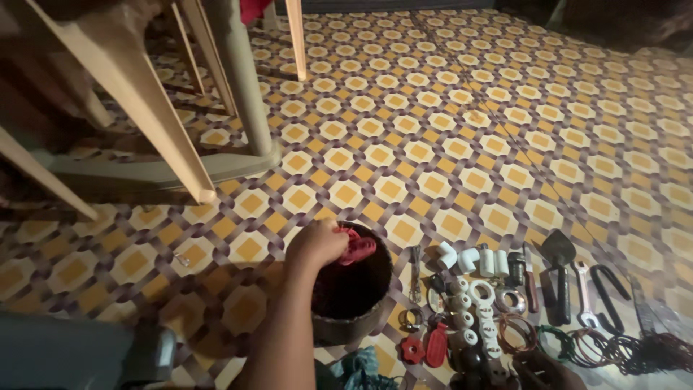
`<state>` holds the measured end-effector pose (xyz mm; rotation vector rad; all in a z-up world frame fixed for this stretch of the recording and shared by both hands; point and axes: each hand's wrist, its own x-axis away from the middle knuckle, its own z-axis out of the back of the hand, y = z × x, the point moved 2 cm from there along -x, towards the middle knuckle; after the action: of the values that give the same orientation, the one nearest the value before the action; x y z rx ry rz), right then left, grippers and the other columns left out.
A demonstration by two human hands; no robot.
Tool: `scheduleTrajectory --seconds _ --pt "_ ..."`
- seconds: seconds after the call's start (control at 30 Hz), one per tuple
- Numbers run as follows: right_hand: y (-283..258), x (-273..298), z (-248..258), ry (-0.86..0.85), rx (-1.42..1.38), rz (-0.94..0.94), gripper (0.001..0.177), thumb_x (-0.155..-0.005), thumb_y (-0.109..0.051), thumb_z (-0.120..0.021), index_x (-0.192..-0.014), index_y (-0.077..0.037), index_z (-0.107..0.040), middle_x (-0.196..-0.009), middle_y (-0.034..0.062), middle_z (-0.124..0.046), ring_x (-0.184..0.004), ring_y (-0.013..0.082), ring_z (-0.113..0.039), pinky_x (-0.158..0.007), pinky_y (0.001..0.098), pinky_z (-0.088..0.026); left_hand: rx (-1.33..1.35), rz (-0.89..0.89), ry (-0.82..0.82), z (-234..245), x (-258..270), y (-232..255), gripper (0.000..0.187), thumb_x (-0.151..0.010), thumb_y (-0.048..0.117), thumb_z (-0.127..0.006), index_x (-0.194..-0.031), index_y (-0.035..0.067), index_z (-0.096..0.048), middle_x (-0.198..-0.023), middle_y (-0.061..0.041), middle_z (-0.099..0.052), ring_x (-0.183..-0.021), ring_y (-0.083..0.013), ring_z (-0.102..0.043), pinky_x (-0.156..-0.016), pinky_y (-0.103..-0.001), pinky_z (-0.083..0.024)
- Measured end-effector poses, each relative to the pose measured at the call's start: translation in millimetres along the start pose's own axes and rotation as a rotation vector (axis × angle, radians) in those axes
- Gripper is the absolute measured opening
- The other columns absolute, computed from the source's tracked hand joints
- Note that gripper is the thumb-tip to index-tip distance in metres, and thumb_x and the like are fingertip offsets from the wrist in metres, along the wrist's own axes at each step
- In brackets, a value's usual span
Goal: The person sits on a tiled floor and organizes various electrical components and tools laid out in front of them. They reach into a bucket to retrieve red wire, then unwind and coil the wire by hand, placing it with other items on the floor.
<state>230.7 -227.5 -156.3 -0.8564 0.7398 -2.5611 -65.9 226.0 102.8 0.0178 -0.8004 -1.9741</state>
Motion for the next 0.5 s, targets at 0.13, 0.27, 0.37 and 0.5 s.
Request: scheduleTrajectory --seconds 0.13,0.27,0.37,0.5 --pt "-13.8 9.2 -1.6 0.041 0.012 0.069 0.031 -0.088 -0.027 -0.082 -0.117 -0.014 -0.079 -0.084 0.0111 -0.080 -0.077 0.0197 -0.084 -0.073 0.0325 -0.063 0.160 -0.115 0.017 11.7 27.2 -4.9 0.032 -0.083 0.032 -0.062 -0.103 0.013 -0.077 -0.098 -0.013 -0.077 -0.091 -0.0284 -0.073 -0.082 -0.041 -0.057" --pt "-24.6 21.2 1.6 0.050 0.043 0.175 0.029 -0.087 -0.029 -0.083 -0.112 -0.014 -0.079 -0.089 0.0055 -0.080 -0.084 0.0164 -0.079 -0.077 0.0307 -0.067 0.455 -0.325 -0.434 -21.9 60.5 -13.9 0.030 -0.079 0.032 -0.078 -0.101 0.011 -0.079 -0.090 -0.003 -0.081 -0.082 -0.0157 -0.075 -0.077 -0.032 -0.059" --pt "-28.1 31.5 7.8 0.042 0.034 0.258 0.026 -0.088 -0.029 -0.083 -0.107 -0.013 -0.080 -0.089 0.0064 -0.081 -0.085 0.0162 -0.080 -0.078 0.0306 -0.066 0.026 -0.569 -0.789 -71.5 84.9 -3.9 0.035 -0.076 0.027 -0.082 -0.108 0.012 -0.078 -0.095 -0.002 -0.078 -0.085 -0.0182 -0.074 -0.078 -0.035 -0.060" --pt "-24.6 42.7 14.5 -0.035 0.025 0.210 0.033 -0.086 -0.033 -0.081 -0.114 -0.015 -0.077 -0.099 0.0053 -0.081 -0.088 0.0207 -0.083 -0.083 0.0343 -0.064 -0.589 -0.567 -0.666 -128.6 108.4 -1.6 0.032 -0.078 0.023 -0.081 -0.107 0.010 -0.077 -0.102 -0.006 -0.077 -0.091 -0.0215 -0.073 -0.080 -0.038 -0.059"
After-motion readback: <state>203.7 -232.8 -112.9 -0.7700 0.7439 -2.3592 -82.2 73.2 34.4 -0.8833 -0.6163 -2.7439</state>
